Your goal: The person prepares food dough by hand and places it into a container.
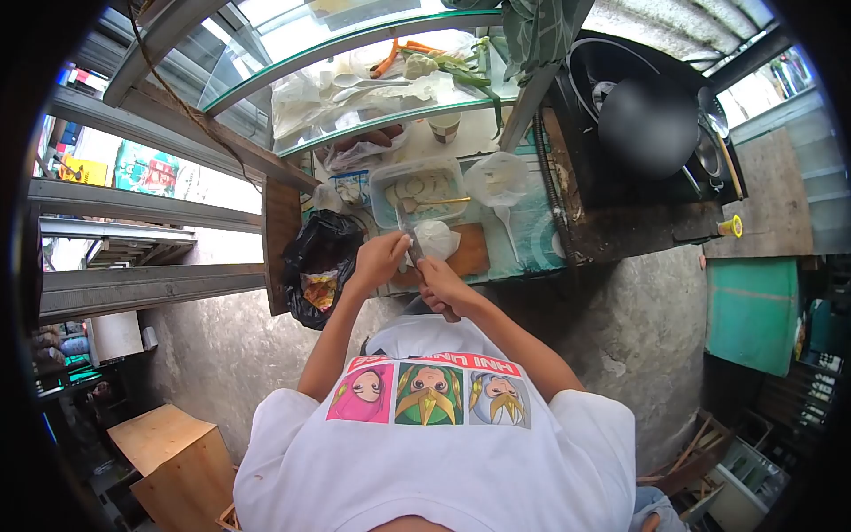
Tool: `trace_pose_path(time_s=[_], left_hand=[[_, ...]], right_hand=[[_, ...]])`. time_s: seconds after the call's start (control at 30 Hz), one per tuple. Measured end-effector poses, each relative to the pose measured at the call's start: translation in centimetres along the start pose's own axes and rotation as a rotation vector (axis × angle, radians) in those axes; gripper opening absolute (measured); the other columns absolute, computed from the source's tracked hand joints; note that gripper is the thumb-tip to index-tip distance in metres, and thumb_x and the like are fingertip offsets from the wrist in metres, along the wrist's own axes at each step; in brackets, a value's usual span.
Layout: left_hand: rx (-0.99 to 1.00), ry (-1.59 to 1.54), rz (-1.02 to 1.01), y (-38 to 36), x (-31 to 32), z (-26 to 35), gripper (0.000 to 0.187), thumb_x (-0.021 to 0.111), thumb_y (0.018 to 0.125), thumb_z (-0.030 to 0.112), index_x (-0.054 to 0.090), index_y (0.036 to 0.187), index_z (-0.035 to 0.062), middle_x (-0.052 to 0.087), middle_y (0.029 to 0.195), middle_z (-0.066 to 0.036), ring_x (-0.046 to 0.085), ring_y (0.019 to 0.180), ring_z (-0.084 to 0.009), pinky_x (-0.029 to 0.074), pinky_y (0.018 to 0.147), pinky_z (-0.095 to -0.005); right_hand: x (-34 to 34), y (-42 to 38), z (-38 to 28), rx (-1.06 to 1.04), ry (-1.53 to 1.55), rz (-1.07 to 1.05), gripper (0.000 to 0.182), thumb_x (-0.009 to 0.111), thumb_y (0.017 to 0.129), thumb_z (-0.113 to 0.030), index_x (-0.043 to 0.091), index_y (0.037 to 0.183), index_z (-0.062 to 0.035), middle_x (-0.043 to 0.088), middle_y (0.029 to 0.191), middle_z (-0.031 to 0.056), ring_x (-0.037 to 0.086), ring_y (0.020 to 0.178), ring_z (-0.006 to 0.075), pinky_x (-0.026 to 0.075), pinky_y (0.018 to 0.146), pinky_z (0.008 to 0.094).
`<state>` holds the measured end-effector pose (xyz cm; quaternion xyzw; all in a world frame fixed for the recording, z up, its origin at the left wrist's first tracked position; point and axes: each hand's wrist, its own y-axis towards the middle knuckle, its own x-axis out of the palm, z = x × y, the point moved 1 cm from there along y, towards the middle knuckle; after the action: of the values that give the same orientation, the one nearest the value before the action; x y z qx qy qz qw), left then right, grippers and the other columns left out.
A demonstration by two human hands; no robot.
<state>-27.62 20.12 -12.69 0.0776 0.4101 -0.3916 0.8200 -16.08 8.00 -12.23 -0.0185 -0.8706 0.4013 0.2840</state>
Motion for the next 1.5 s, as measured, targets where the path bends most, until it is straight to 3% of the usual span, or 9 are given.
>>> trace_pose_path(time_s=[0.3, 0.5, 0.67, 0.77, 0.93, 1.03, 1.13, 1.5], left_hand=[[0.161, 0.137, 0.011, 0.1, 0.0, 1.2, 0.035, 0.047, 0.088, 0.033, 0.058, 0.073, 0.0045, 0.06, 0.067, -0.018, 0.059, 0.066, -0.0373, 0.044, 0.059, -0.0458], [0.075, 0.286, 0.03, 1.2, -1.2, 1.1, 0.031, 0.05, 0.086, 0.032, 0.059, 0.073, 0.0053, 0.06, 0.068, -0.016, 0.06, 0.068, -0.0349, 0.044, 0.059, -0.0449], [0.178, 0.24, 0.14, 1.2, 0.4, 2.2, 0.034, 0.051, 0.085, 0.033, 0.06, 0.069, 0.0035, 0.06, 0.065, -0.017, 0.061, 0.065, -0.0344, 0.045, 0.057, -0.0445], [0.012, 0.23, 0.076, 1.5, -0.5, 1.7, 0.033, 0.048, 0.087, 0.033, 0.06, 0.074, 0.0051, 0.06, 0.069, -0.017, 0.06, 0.07, -0.0361, 0.044, 0.061, -0.0453], [-0.021, 0.185, 0.108, 1.0, 1.1, 3.5, 0.033, 0.048, 0.086, 0.032, 0.06, 0.074, 0.0044, 0.06, 0.07, -0.017, 0.06, 0.072, -0.0369, 0.044, 0.062, -0.0452], [-0.047, 0.221, 0.18, 1.2, 0.5, 3.4, 0.034, 0.049, 0.085, 0.033, 0.062, 0.072, 0.0042, 0.061, 0.069, -0.018, 0.06, 0.068, -0.036, 0.046, 0.062, -0.0451], [-0.217, 0.146, 0.252, 0.9, -0.1, 2.2, 0.036, 0.047, 0.085, 0.034, 0.06, 0.071, 0.0039, 0.06, 0.068, -0.017, 0.059, 0.069, -0.0367, 0.044, 0.06, -0.0451], [-0.256, 0.099, 0.277, 0.0, 0.3, 2.9, 0.036, 0.047, 0.086, 0.033, 0.058, 0.071, 0.002, 0.058, 0.069, -0.019, 0.058, 0.071, -0.0386, 0.043, 0.061, -0.0446]], right_hand=[[1.1, 0.3, -0.2, -0.019, 0.064, 0.1, 0.026, 0.034, 0.098, -0.036, 0.036, 0.081, -0.0166, 0.028, 0.054, -0.0052, 0.022, 0.039, 0.0038, 0.019, 0.033, 0.0203], [0.6, -2.3, 0.2, 0.058, -0.055, -0.009, 0.025, 0.034, 0.097, -0.035, 0.036, 0.08, -0.0164, 0.028, 0.053, -0.0048, 0.022, 0.039, 0.0038, 0.018, 0.033, 0.0201], [-0.5, 0.0, -1.7, 0.019, -0.041, -0.007, 0.024, 0.034, 0.097, -0.034, 0.037, 0.081, -0.0162, 0.028, 0.053, -0.0048, 0.021, 0.039, 0.0036, 0.019, 0.033, 0.0198], [-1.5, -1.2, -0.9, 0.079, -0.105, -0.105, 0.025, 0.035, 0.097, -0.035, 0.037, 0.081, -0.0155, 0.028, 0.053, -0.005, 0.021, 0.039, 0.0034, 0.018, 0.033, 0.0201], [-2.7, -0.4, -2.3, 0.108, -0.094, -0.124, 0.019, 0.036, 0.093, -0.03, 0.038, 0.079, -0.0166, 0.028, 0.054, -0.0052, 0.022, 0.04, 0.0047, 0.017, 0.034, 0.0217], [-2.7, 0.6, -3.2, 0.143, -0.128, -0.142, 0.018, 0.036, 0.092, -0.029, 0.038, 0.079, -0.0168, 0.028, 0.054, -0.0052, 0.023, 0.04, 0.0048, 0.018, 0.034, 0.0219], [-2.9, -1.2, -2.3, 0.165, -0.155, -0.209, 0.024, 0.036, 0.094, -0.034, 0.037, 0.078, -0.0165, 0.029, 0.055, -0.0055, 0.022, 0.04, 0.0035, 0.018, 0.033, 0.0204], [-3.1, 0.1, -2.6, 0.175, -0.179, -0.273, 0.024, 0.035, 0.095, -0.035, 0.036, 0.08, -0.016, 0.028, 0.055, -0.0053, 0.022, 0.041, 0.0041, 0.019, 0.034, 0.0206]])
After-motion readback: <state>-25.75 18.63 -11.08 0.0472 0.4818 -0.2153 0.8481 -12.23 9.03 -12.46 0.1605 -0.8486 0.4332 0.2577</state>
